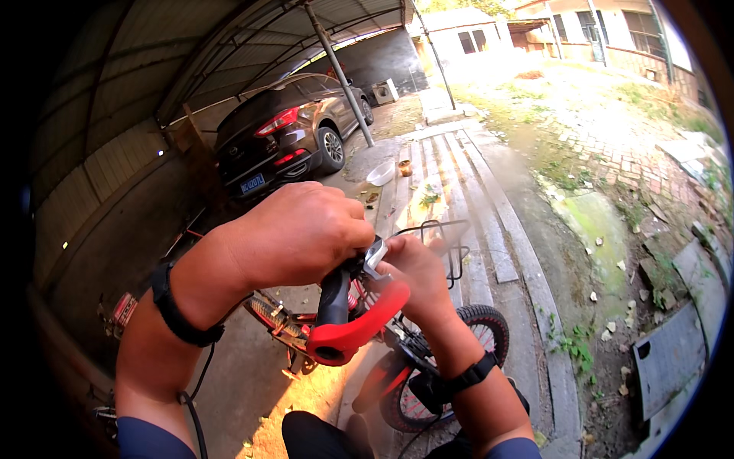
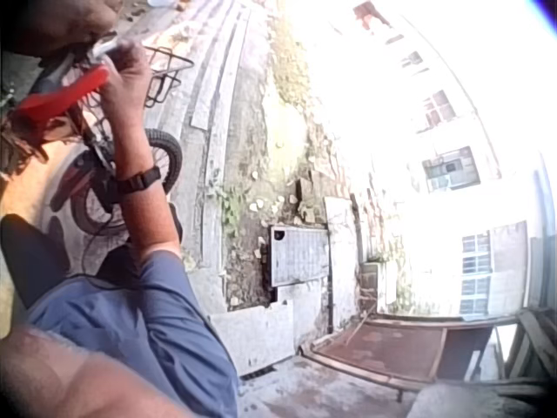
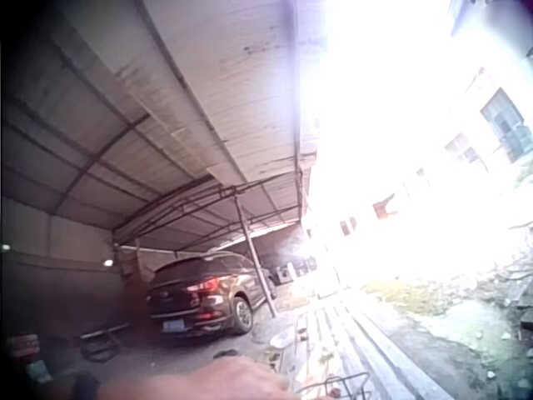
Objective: The person removes a black component from the bicycle handlebar, then reattaches it and secures it with a screwdriver. The person then removes a red handlebar grip, inspects it, and reattaches it.
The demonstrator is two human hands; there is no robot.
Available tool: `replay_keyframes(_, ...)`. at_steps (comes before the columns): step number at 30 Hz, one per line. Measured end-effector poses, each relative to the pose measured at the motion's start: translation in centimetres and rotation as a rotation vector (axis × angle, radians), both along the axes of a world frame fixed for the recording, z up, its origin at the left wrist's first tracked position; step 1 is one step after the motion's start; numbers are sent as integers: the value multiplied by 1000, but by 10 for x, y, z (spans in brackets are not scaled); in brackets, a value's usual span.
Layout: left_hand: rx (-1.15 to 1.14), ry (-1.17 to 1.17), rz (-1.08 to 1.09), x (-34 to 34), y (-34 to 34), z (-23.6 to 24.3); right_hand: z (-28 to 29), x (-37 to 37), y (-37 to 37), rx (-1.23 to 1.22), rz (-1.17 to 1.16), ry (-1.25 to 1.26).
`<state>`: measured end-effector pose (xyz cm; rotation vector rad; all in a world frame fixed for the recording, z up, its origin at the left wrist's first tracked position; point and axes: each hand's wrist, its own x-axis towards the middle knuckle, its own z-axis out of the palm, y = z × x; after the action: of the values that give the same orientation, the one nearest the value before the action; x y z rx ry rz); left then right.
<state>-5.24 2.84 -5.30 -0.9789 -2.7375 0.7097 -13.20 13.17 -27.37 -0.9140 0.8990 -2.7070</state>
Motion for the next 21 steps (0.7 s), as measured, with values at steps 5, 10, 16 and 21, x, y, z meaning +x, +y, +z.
replay_keyframes(5,83,18,5,3,-2,-1,0,1,-1,8,-21,21)
replay_keyframes(10,27,19,-11,3,-2,-2,0,2,0,3,11,-2)
replay_keyframes(16,24,38,-30,4,-3,-4,0,3,-1,13,-18,9)
replay_keyframes(21,16,28,-20,4,-4,-3,-1,5,-1,2,0,11)
